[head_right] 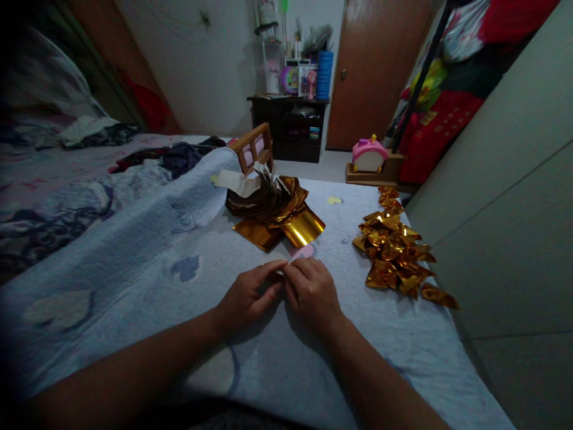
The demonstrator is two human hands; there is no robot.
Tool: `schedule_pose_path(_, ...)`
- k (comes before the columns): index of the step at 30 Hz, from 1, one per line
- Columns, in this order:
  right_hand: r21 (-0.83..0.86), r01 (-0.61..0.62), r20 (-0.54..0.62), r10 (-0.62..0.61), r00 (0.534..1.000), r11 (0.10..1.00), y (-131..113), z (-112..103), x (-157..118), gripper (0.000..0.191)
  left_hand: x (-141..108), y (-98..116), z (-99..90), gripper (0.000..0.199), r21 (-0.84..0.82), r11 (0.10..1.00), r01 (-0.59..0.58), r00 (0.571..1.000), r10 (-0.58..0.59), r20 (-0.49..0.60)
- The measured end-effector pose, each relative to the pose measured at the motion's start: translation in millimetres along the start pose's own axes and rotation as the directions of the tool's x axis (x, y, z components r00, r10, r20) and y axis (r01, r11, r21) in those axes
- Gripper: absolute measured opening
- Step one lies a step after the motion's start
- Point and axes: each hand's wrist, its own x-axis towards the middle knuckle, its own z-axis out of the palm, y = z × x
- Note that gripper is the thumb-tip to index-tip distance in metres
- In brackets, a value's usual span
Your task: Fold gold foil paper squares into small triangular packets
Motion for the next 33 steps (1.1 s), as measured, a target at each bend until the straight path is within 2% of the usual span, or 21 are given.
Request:
schedule_pose_path(5, 0.073, -0.003, 0.026, 0.001, 1.0, 0.997, -6, -7, 2, 0.023, 2, -1, -5.2, 0.037, -0.262, 0.961, 0.089, 0.996, -0.084, 0.031)
schedule_pose_path(8, 0.157, 0.006, 0.038, -0.012, 0.999, 0.988, -7, -10, 2, 0.029, 5, -3, -8.5, 0.037, -0.467, 0.867, 0.173, 0.983, -0.184, 0.023)
schedule_pose_path(10, 0.225, -0.008, 0.044, -0.002, 0.999, 0.974, -5, -12, 1, 0.031, 8, -3, -10.0, 0.036, -0.533, 0.816, 0.224, 0.962, -0.274, -0.015)
schedule_pose_path(13, 0.308, -0.1, 0.02, 0.098, 0.995, 0.946, 0, -11, -1, 0.025, 12, -3, -11.0, 0.031, -0.542, 0.791, 0.284, 0.922, -0.381, -0.073)
schedule_pose_path(15, 0.342, -0.216, -0.019, 0.237, 0.971, 0.914, 4, -10, -1, 0.024, 13, -3, -10.7, 0.028, -0.553, 0.776, 0.303, 0.906, -0.414, -0.085)
schedule_pose_path(17, 0.401, -0.364, -0.019, 0.404, 0.914, 0.841, 8, -8, -1, 0.022, 14, -5, -9.9, 0.027, -0.585, 0.749, 0.313, 0.898, -0.434, -0.075)
schedule_pose_path(19, 0.512, -0.483, 0.055, 0.534, 0.844, 0.71, 11, -6, -1, 0.021, 14, -6, -8.9, 0.027, -0.62, 0.713, 0.328, 0.892, -0.449, -0.045)
schedule_pose_path(22, 0.671, -0.558, 0.215, 0.593, 0.776, 0.488, 15, -4, -1, 0.024, 14, -8, -8.0, 0.027, -0.649, 0.676, 0.35, 0.889, -0.459, 0.002)
schedule_pose_path(24, 0.714, -0.574, 0.271, 0.598, 0.755, 0.401, 18, -3, -1, 0.026, 14, -7, -7.7, 0.025, -0.639, 0.678, 0.363, 0.888, -0.459, 0.017)
schedule_pose_path(30, 0.687, -0.66, 0.401, 0.6, 0.693, 0.303, 23, -4, -4, 0.021, 16, -6, -7.2, 0.018, -0.637, 0.668, 0.384, 0.883, -0.467, 0.043)
schedule_pose_path(31, 0.684, -0.661, 0.409, 0.588, 0.698, 0.308, 23, -5, -4, 0.021, 16, -6, -7.2, 0.017, -0.638, 0.666, 0.387, 0.881, -0.471, 0.043)
schedule_pose_path(33, 0.686, -0.633, 0.391, 0.552, 0.736, 0.359, 23, -5, -4, 0.023, 17, -7, -7.3, 0.018, -0.636, 0.664, 0.393, 0.875, -0.483, 0.037)
